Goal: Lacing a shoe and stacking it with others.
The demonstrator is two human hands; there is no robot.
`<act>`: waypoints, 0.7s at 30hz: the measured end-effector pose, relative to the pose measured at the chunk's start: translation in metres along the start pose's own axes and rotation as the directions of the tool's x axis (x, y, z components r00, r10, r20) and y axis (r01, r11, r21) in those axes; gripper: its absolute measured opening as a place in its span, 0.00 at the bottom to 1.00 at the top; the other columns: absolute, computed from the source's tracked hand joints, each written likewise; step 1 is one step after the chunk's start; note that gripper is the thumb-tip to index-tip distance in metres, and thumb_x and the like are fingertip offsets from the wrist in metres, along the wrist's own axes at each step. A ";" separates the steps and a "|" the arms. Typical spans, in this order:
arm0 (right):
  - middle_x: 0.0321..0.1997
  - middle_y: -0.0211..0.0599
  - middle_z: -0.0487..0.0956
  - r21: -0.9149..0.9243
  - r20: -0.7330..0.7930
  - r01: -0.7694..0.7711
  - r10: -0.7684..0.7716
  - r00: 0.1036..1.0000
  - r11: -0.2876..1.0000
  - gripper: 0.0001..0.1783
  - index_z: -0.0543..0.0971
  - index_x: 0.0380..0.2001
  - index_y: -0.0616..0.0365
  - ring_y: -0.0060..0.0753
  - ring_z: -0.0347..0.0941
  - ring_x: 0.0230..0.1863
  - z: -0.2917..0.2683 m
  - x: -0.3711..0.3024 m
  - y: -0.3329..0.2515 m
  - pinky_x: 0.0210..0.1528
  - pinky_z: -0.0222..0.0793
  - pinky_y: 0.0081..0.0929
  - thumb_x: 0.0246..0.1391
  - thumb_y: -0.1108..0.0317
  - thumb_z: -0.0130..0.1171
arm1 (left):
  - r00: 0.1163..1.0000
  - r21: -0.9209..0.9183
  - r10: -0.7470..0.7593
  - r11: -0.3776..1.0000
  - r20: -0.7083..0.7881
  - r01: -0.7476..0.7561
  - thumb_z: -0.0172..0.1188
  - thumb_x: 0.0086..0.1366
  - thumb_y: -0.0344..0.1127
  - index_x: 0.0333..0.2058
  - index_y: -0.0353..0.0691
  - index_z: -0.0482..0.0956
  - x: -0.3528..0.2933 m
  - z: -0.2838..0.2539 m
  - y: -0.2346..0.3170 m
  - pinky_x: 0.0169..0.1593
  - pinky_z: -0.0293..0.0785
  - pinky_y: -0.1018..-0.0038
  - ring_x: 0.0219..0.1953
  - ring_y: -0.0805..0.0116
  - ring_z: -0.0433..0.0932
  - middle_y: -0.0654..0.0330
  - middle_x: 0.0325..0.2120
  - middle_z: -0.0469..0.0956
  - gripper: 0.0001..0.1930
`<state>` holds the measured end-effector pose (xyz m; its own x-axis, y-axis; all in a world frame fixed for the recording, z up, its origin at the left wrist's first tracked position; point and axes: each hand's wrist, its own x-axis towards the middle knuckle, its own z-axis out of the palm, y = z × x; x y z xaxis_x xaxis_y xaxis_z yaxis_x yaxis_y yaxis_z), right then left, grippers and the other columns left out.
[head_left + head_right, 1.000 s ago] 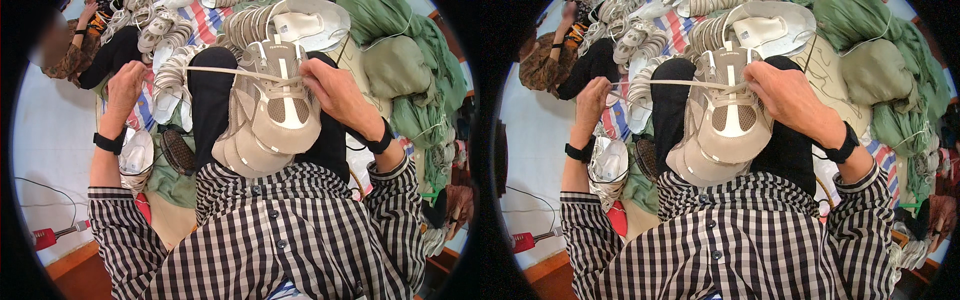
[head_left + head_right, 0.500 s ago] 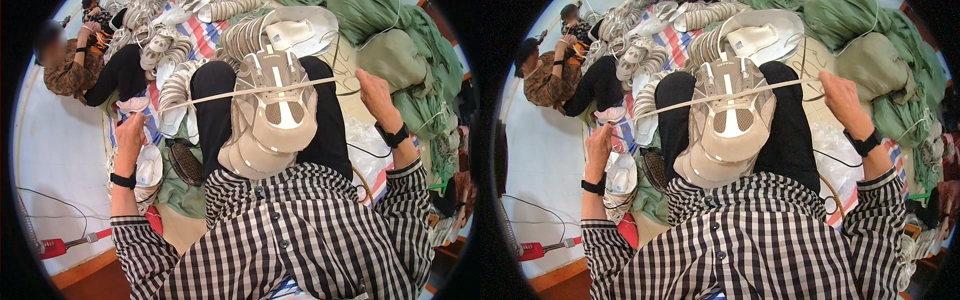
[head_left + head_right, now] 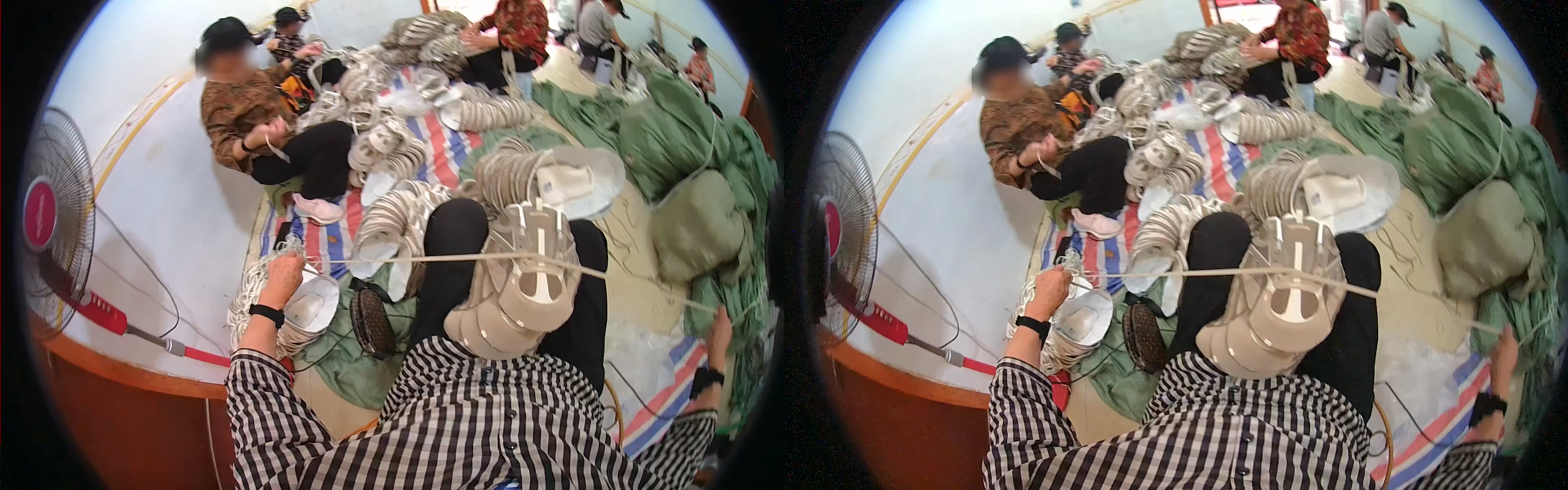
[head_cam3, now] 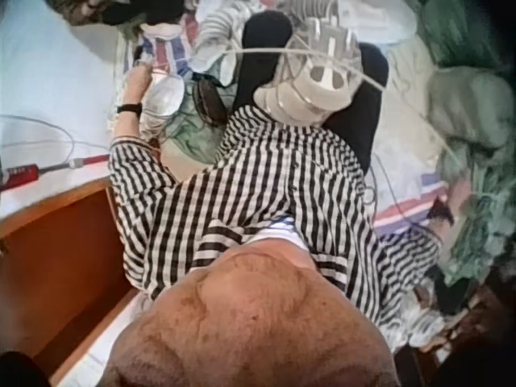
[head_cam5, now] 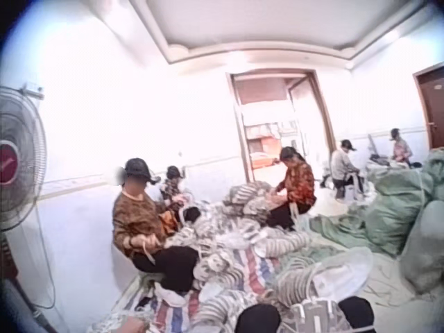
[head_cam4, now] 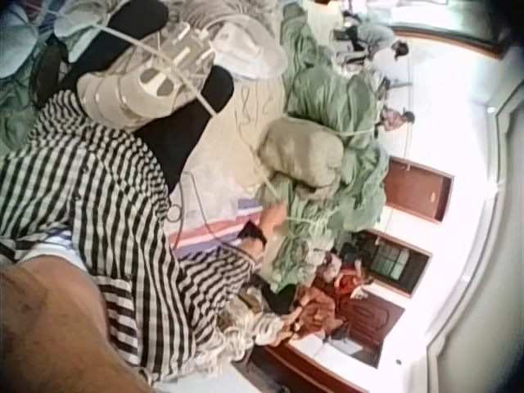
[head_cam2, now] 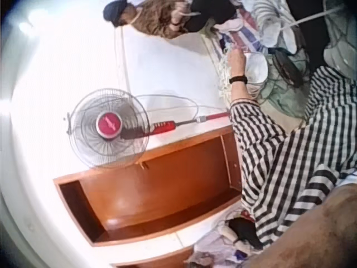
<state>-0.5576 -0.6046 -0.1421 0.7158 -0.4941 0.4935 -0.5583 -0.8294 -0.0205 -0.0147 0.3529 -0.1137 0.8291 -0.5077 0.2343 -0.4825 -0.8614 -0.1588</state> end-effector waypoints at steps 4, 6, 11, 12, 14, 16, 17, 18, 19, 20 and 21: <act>0.46 0.44 0.75 0.773 0.105 -0.281 0.322 0.941 0.568 0.26 0.69 0.54 0.71 0.37 0.73 0.43 -0.021 -0.024 0.067 0.44 0.70 0.30 0.65 0.57 0.45 | 0.994 0.077 -0.109 0.991 0.007 0.108 0.54 0.55 0.30 0.22 0.38 0.78 -0.031 -0.014 -0.031 0.34 0.73 0.57 0.29 0.49 0.77 0.50 0.26 0.76 0.06; 0.54 0.43 0.74 0.493 0.105 -0.458 0.471 0.876 0.740 0.26 0.67 0.56 0.71 0.37 0.69 0.52 -0.080 -0.027 0.126 0.53 0.63 0.29 0.65 0.59 0.44 | 0.988 0.035 -0.151 0.988 0.018 0.150 0.54 0.51 0.28 0.21 0.36 0.78 -0.048 0.025 -0.045 0.35 0.73 0.57 0.30 0.48 0.78 0.48 0.26 0.76 0.05; 0.55 0.45 0.73 0.382 0.114 -0.603 0.612 0.783 0.700 0.23 0.66 0.57 0.72 0.40 0.67 0.55 -0.062 -0.103 0.100 0.57 0.60 0.29 0.63 0.68 0.41 | 0.986 0.144 -0.164 0.976 -0.021 0.165 0.53 0.49 0.27 0.21 0.35 0.78 -0.061 -0.033 -0.068 0.34 0.73 0.53 0.29 0.43 0.77 0.43 0.23 0.77 0.05; 0.55 0.47 0.73 0.015 0.126 -0.628 0.621 0.773 0.778 0.23 0.66 0.57 0.71 0.41 0.67 0.56 -0.072 -0.127 0.101 0.59 0.59 0.29 0.62 0.70 0.40 | 0.963 0.184 -0.253 0.955 0.088 0.234 0.52 0.51 0.26 0.22 0.35 0.78 -0.058 -0.041 -0.066 0.35 0.74 0.55 0.31 0.46 0.78 0.45 0.25 0.78 0.06; 0.55 0.54 0.74 0.052 -0.094 -0.411 0.414 0.905 0.910 0.24 0.66 0.59 0.68 0.47 0.69 0.55 -0.103 -0.125 0.125 0.57 0.62 0.32 0.60 0.72 0.40 | 0.958 0.146 -0.274 0.955 0.085 0.260 0.53 0.50 0.24 0.23 0.33 0.79 -0.091 -0.003 -0.088 0.35 0.74 0.54 0.30 0.43 0.78 0.43 0.25 0.78 0.06; 0.53 0.57 0.74 0.034 -0.222 -0.342 0.341 0.914 0.939 0.23 0.68 0.57 0.66 0.52 0.70 0.54 -0.130 -0.123 0.143 0.55 0.64 0.35 0.59 0.72 0.41 | 0.948 -0.013 -0.303 0.952 0.093 0.306 0.54 0.48 0.23 0.20 0.31 0.77 -0.098 0.030 -0.089 0.34 0.72 0.53 0.30 0.40 0.76 0.40 0.22 0.76 0.04; 0.50 0.55 0.75 0.285 -0.083 -0.541 0.583 0.808 0.791 0.21 0.68 0.56 0.66 0.54 0.70 0.52 -0.137 -0.122 0.145 0.53 0.65 0.38 0.60 0.72 0.40 | 0.932 -0.039 -0.354 0.933 0.075 0.358 0.54 0.47 0.23 0.19 0.31 0.77 -0.103 0.043 -0.094 0.34 0.70 0.51 0.29 0.40 0.75 0.40 0.21 0.75 0.04; 0.46 0.54 0.75 0.132 0.019 -0.578 0.581 0.814 0.805 0.21 0.69 0.55 0.65 0.57 0.70 0.49 -0.102 -0.124 0.114 0.51 0.65 0.40 0.58 0.73 0.41 | 0.946 0.033 -0.325 0.945 -0.012 0.326 0.53 0.46 0.23 0.18 0.31 0.76 -0.115 0.011 -0.101 0.33 0.69 0.51 0.29 0.39 0.75 0.40 0.20 0.75 0.04; 0.40 0.55 0.76 -0.041 -0.207 -0.412 0.396 0.895 0.910 0.20 0.70 0.51 0.65 0.59 0.70 0.45 -0.100 -0.132 0.102 0.47 0.65 0.43 0.56 0.73 0.42 | 0.957 0.045 -0.285 0.957 -0.052 0.287 0.52 0.45 0.23 0.17 0.31 0.76 -0.116 0.011 -0.106 0.33 0.68 0.50 0.28 0.39 0.74 0.40 0.20 0.74 0.04; 0.36 0.57 0.75 -0.141 -0.411 -0.296 0.216 0.886 0.945 0.17 0.71 0.46 0.64 0.60 0.70 0.42 -0.098 -0.125 0.093 0.43 0.65 0.45 0.54 0.72 0.42 | 0.942 0.009 -0.336 0.942 -0.013 0.336 0.53 0.46 0.22 0.18 0.31 0.75 -0.123 0.024 -0.113 0.34 0.67 0.50 0.29 0.38 0.73 0.40 0.21 0.74 0.03; 0.33 0.58 0.74 0.013 -0.215 -0.464 0.455 0.864 0.886 0.13 0.71 0.40 0.65 0.61 0.70 0.40 -0.094 -0.125 0.074 0.40 0.63 0.48 0.54 0.71 0.41 | 0.925 0.011 -0.380 0.925 0.008 0.380 0.53 0.46 0.21 0.18 0.31 0.74 -0.124 0.013 -0.119 0.35 0.66 0.51 0.31 0.38 0.71 0.40 0.22 0.73 0.02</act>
<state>-0.7278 -0.5800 -0.1230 0.2743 -0.7485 0.6038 -0.8212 -0.5090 -0.2579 -0.0564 0.5185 -0.1366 0.9526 -0.1420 0.2691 -0.1282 -0.9894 -0.0680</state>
